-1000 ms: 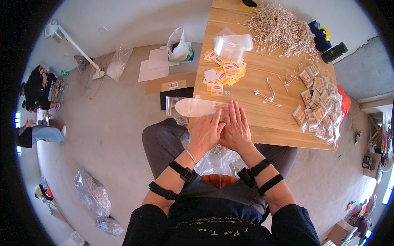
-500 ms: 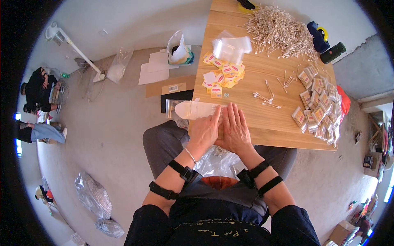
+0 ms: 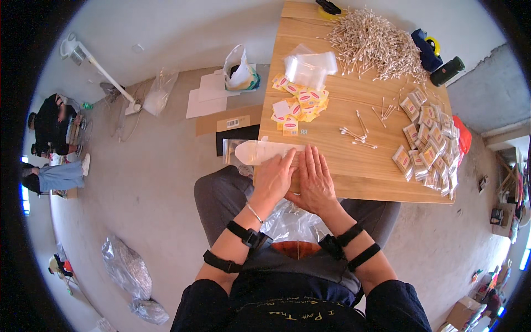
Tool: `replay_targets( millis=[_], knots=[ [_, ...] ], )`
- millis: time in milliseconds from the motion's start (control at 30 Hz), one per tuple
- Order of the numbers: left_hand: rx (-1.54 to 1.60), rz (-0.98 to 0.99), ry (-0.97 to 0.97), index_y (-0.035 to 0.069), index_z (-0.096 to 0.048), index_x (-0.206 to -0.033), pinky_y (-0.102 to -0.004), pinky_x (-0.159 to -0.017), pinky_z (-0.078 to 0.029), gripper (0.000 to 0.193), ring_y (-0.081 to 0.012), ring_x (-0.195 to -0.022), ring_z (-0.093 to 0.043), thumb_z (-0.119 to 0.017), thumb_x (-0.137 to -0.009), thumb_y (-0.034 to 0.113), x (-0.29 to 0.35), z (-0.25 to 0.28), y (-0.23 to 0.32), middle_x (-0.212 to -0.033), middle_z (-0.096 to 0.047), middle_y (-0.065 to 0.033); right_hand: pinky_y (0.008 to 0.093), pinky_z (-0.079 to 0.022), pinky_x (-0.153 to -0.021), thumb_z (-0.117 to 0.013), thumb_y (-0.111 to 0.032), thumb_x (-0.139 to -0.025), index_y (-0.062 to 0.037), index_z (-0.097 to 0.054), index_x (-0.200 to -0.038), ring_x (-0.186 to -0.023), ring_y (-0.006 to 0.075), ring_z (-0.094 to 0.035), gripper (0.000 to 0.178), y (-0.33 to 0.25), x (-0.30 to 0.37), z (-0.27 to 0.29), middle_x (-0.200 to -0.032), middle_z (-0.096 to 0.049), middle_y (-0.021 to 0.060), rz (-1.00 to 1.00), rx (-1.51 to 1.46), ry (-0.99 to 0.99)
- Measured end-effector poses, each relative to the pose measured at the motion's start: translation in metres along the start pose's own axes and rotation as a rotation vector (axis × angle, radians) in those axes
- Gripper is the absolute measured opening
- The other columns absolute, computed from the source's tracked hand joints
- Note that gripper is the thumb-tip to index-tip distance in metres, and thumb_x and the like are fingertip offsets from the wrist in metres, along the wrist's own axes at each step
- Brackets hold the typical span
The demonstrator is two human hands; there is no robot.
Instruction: Packaging cotton swabs into small plastic bags and sealing them with yellow labels.
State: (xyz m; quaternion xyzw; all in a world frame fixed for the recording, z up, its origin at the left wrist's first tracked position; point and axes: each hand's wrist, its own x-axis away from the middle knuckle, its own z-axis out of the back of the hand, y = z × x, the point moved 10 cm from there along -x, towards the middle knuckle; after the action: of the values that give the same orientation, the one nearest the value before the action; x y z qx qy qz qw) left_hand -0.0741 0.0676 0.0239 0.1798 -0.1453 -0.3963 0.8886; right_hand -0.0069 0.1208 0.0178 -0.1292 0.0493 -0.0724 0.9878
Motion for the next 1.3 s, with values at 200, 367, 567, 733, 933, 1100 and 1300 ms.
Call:
replay_targets(
  millis=[200,367,567,733,933,1100,1300],
  knots=[
    [0.639,-0.097,0.436,0.002,-0.037,-0.146,-0.0398,-0.114,-0.029,0.052,-0.0317,-0.140,-0.035,-0.050,-0.100,0.024,0.010,0.013,-0.026,-0.149,-0.037,-0.0224,0.0472,-0.013,-0.120,-0.054,-0.064,-0.084,0.0156,-0.029,-0.142,-0.146,0.0429,-0.018,0.102,-0.005,-0.004,-0.005,-0.153,-0.022,0.0325,-0.035,-0.029,0.000],
    [1.048,-0.058,0.345,-0.002,-0.030,-0.149,-0.0381,-0.119,-0.020,0.054,-0.0256,-0.146,-0.024,-0.036,-0.106,0.031,0.002,0.006,-0.030,-0.155,-0.031,-0.0176,0.0479,-0.011,-0.120,-0.052,-0.061,-0.087,0.0161,-0.028,-0.142,-0.147,0.0427,-0.014,0.098,-0.007,-0.005,-0.011,-0.154,-0.018,0.0331,-0.100,-0.047,-0.029],
    [1.387,-0.111,0.306,-0.004,-0.024,-0.150,-0.0364,-0.120,-0.012,0.062,-0.0230,-0.147,-0.019,-0.034,-0.106,0.038,-0.006,-0.005,-0.038,-0.158,-0.024,-0.0153,0.0491,-0.011,-0.120,-0.050,-0.054,-0.091,0.0168,-0.028,-0.142,-0.146,0.0444,-0.013,0.090,-0.018,-0.008,-0.016,-0.153,-0.018,0.0343,-0.103,-0.055,-0.026],
    [1.477,-0.142,0.235,-0.006,-0.018,-0.151,-0.0384,-0.121,-0.005,0.067,-0.0253,-0.149,-0.013,-0.034,-0.105,0.040,-0.009,-0.004,-0.036,-0.160,-0.018,-0.0187,0.0497,-0.012,-0.120,-0.049,-0.050,-0.092,0.0173,-0.029,-0.141,-0.146,0.0454,-0.015,0.086,-0.023,-0.010,-0.017,-0.153,-0.019,0.0353,-0.103,-0.057,-0.001],
    [1.465,-0.170,0.191,-0.006,-0.019,-0.151,-0.0395,-0.122,-0.006,0.069,-0.0270,-0.149,-0.013,-0.033,-0.105,0.044,-0.012,-0.003,-0.036,-0.159,-0.018,-0.0201,0.0507,-0.012,-0.119,-0.048,-0.049,-0.092,0.0181,-0.030,-0.140,-0.145,0.0466,-0.016,0.084,-0.024,-0.016,-0.014,-0.152,-0.020,0.0361,-0.140,-0.064,0.054],
    [1.451,-0.145,0.246,-0.008,-0.019,-0.150,-0.0397,-0.122,-0.007,0.072,-0.0274,-0.149,-0.014,-0.032,-0.104,0.046,-0.010,-0.001,-0.036,-0.158,-0.019,-0.0214,0.0514,-0.011,-0.119,-0.048,-0.044,-0.091,0.0180,-0.030,-0.140,-0.145,0.0480,-0.015,0.082,-0.024,-0.015,-0.015,-0.152,-0.019,0.0364,-0.132,-0.096,0.049],
    [1.459,-0.155,0.231,-0.008,-0.018,-0.150,-0.0394,-0.122,-0.006,0.072,-0.0272,-0.149,-0.014,-0.033,-0.104,0.046,-0.010,-0.005,-0.037,-0.158,-0.019,-0.0212,0.0516,-0.010,-0.119,-0.048,-0.044,-0.090,0.0176,-0.030,-0.141,-0.145,0.0489,-0.014,0.082,-0.023,-0.014,-0.018,-0.152,-0.018,0.0370,-0.124,-0.115,0.046]
  ],
)
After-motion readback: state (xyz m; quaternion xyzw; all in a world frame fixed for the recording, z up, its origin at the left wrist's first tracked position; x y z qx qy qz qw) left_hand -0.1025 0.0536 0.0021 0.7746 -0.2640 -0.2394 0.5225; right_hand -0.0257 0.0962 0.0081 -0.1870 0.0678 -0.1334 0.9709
